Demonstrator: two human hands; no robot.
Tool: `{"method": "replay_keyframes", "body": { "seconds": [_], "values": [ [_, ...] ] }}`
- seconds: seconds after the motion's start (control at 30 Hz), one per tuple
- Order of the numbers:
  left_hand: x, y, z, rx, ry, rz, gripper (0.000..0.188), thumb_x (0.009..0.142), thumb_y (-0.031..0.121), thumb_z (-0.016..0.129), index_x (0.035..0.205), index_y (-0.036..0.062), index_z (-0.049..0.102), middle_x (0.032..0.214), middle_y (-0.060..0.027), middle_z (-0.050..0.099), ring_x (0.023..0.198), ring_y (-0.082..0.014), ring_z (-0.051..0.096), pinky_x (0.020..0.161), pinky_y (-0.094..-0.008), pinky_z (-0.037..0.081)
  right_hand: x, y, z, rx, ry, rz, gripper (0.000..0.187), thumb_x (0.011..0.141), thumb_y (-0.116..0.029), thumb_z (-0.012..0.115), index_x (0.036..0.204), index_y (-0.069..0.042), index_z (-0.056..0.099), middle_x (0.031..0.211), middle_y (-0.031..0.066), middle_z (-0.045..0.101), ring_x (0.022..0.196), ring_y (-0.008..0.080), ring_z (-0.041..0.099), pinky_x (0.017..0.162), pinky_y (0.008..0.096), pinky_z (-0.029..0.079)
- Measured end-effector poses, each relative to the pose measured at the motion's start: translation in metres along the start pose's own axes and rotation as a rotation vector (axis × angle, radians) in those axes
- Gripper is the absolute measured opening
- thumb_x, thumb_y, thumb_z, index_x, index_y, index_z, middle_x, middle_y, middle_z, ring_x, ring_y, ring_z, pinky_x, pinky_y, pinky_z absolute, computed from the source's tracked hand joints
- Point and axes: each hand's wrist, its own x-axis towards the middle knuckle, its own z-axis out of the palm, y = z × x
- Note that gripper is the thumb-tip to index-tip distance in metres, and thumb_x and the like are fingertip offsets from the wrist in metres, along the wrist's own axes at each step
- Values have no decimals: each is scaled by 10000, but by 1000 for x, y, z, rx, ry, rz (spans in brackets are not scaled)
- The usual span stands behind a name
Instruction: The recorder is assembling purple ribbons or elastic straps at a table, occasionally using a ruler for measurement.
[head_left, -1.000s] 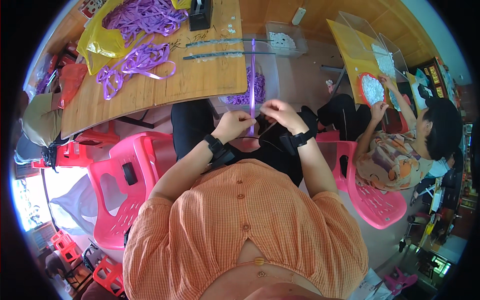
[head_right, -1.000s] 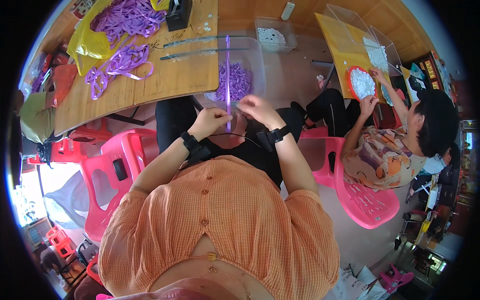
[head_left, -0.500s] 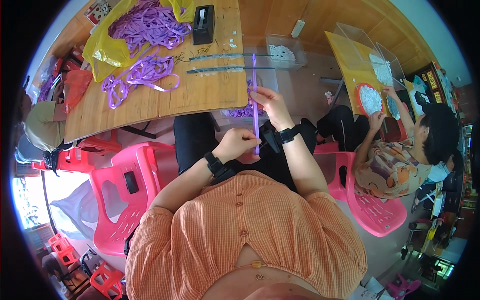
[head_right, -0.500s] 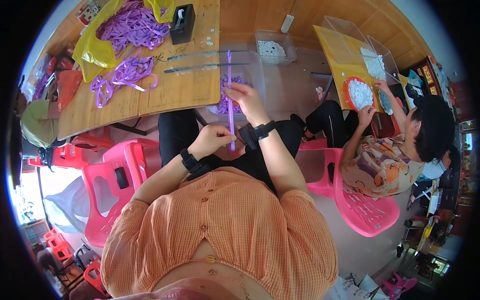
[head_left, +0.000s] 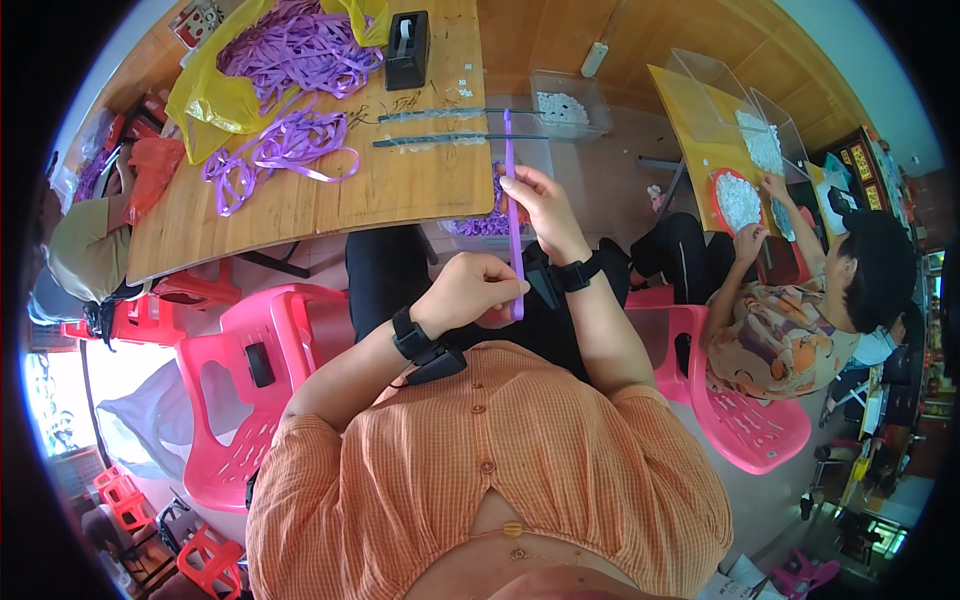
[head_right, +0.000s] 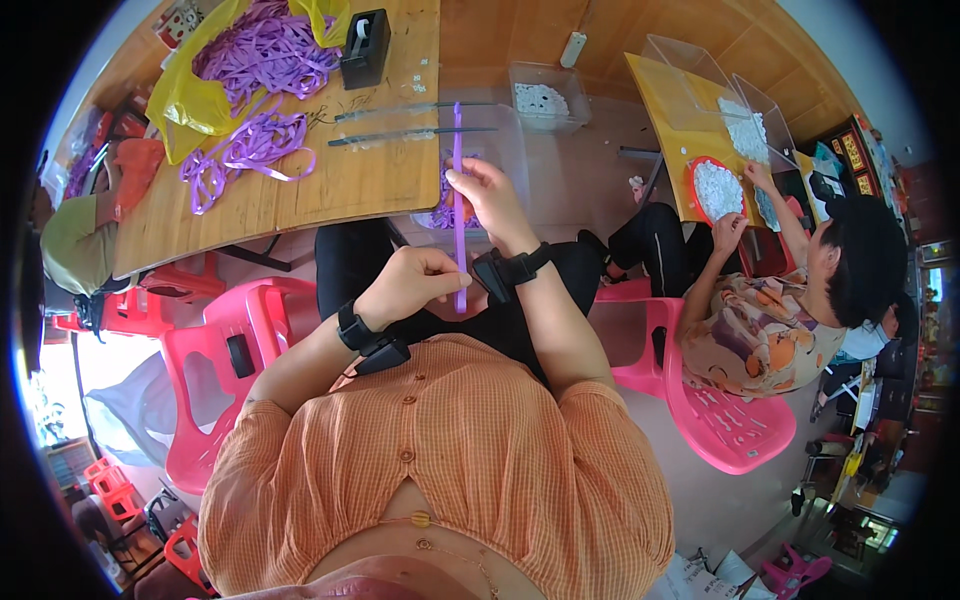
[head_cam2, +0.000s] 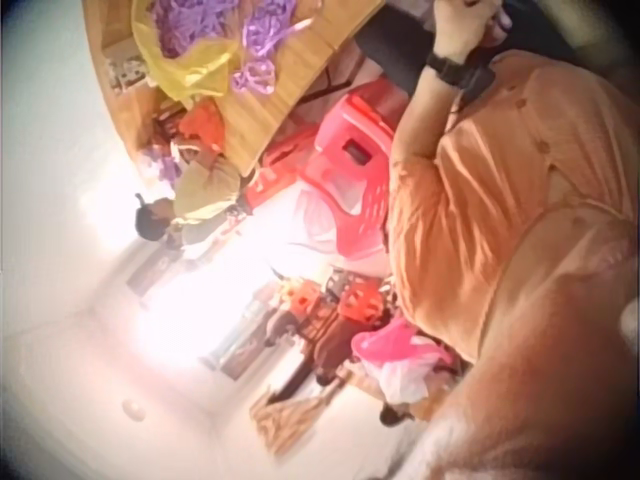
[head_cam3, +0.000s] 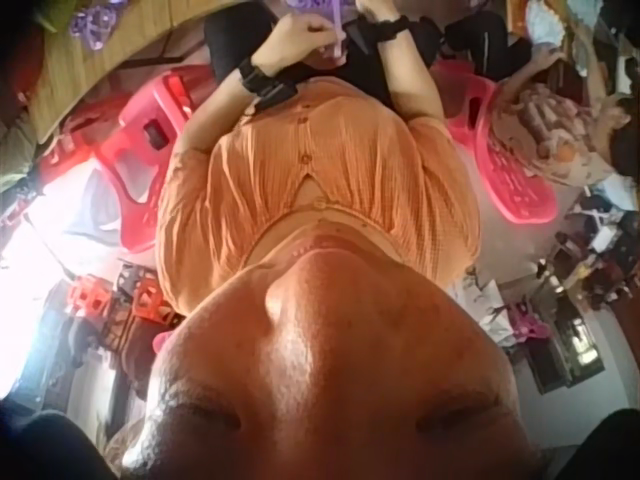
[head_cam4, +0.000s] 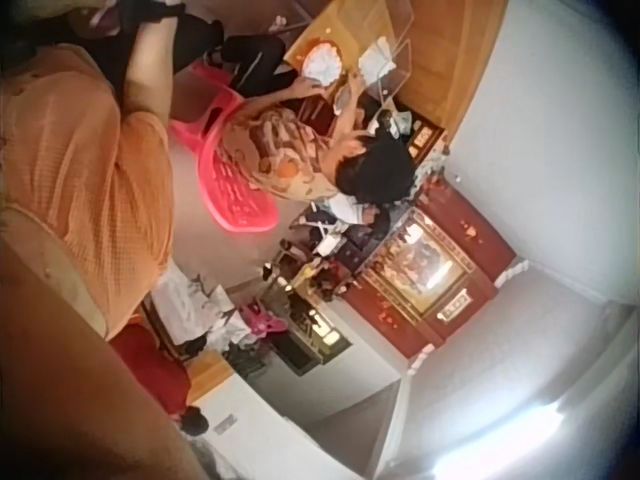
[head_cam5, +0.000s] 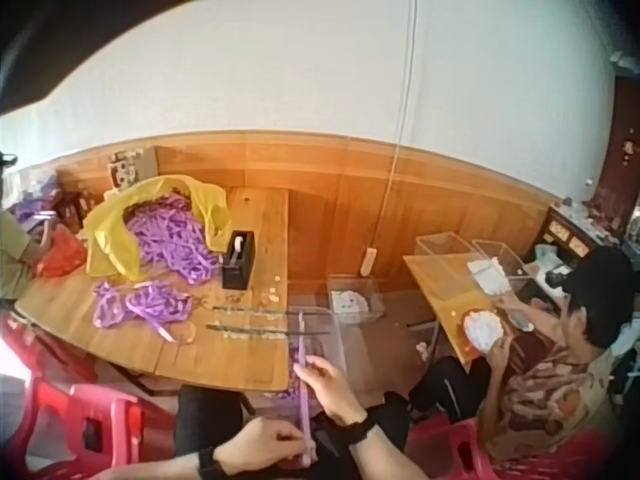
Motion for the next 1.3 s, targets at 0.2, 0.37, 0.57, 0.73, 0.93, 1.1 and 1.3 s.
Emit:
{"method": "replay_keyframes", "body": {
  "seconds": [0.2, 0.37, 0.57, 0.73, 0.93, 1.1, 1.3],
  "values": [
    [3, -10, 0, 194, 38, 93, 211, 872, 194, 721, 861, -16, 727, 697, -62, 696, 581, -98, 625, 571, -251, 518, -5, -4, 2, 26, 3, 47, 254, 967, -218, 633, 1166, -64, 663, 844, -63, 637, 694, 16, 553, 610, 169, 404],
    [-3, -1, 1, 99, 9, 34, 186, 856, 169, 727, 854, -16, 713, 695, -67, 685, 592, -112, 621, 580, -270, 508, -10, -3, 5, 82, -12, 38, 231, 962, -203, 640, 1143, -63, 668, 797, -68, 609, 648, 6, 501, 579, 165, 359],
    [-25, 37, 2, 179, -110, 456, 154, 842, 109, 739, 813, -26, 673, 709, -54, 620, 616, -124, 562, 558, -267, 454, -12, -26, 4, 45, -31, -51, 240, 968, -203, 636, 1141, -39, 666, 759, -58, 584, 623, 16, 481, 574, 162, 355],
    [-32, 75, -8, 3, -59, 500, 129, 878, 64, 712, 854, -47, 652, 748, -26, 611, 635, -86, 583, 540, -238, 470, -29, -50, -2, -316, 0, -265, 219, 937, -124, 656, 1140, -47, 682, 813, -22, 618, 656, 44, 528, 595, 207, 456],
    [-23, 126, -35, -45, -90, 385, 226, 935, 83, 653, 1125, -35, 617, 951, -46, 638, 806, -84, 613, 704, -235, 509, -18, -99, 7, -963, -81, -853, 271, 812, -61, 672, 1069, -129, 724, 790, 80, 662, 722, 236, 640, 643, 337, 514],
    [35, 154, -69, 277, 156, 614, 348, 928, 72, 639, 1261, -21, 591, 1145, -72, 670, 989, -100, 616, 851, -248, 514, 80, -125, -4, -1004, 64, -1122, 179, 850, -168, 676, 1015, -153, 742, 850, 98, 690, 773, 294, 656, 664, 383, 523],
    [103, 123, -108, 262, 395, 579, 304, 883, 169, 671, 1147, 18, 677, 951, -90, 708, 792, -138, 652, 716, -276, 535, 165, -114, -19, -1251, 115, -1009, 239, 898, -341, 628, 914, -126, 732, 859, 108, 690, 793, 328, 649, 663, 440, 506]
  ]
}}
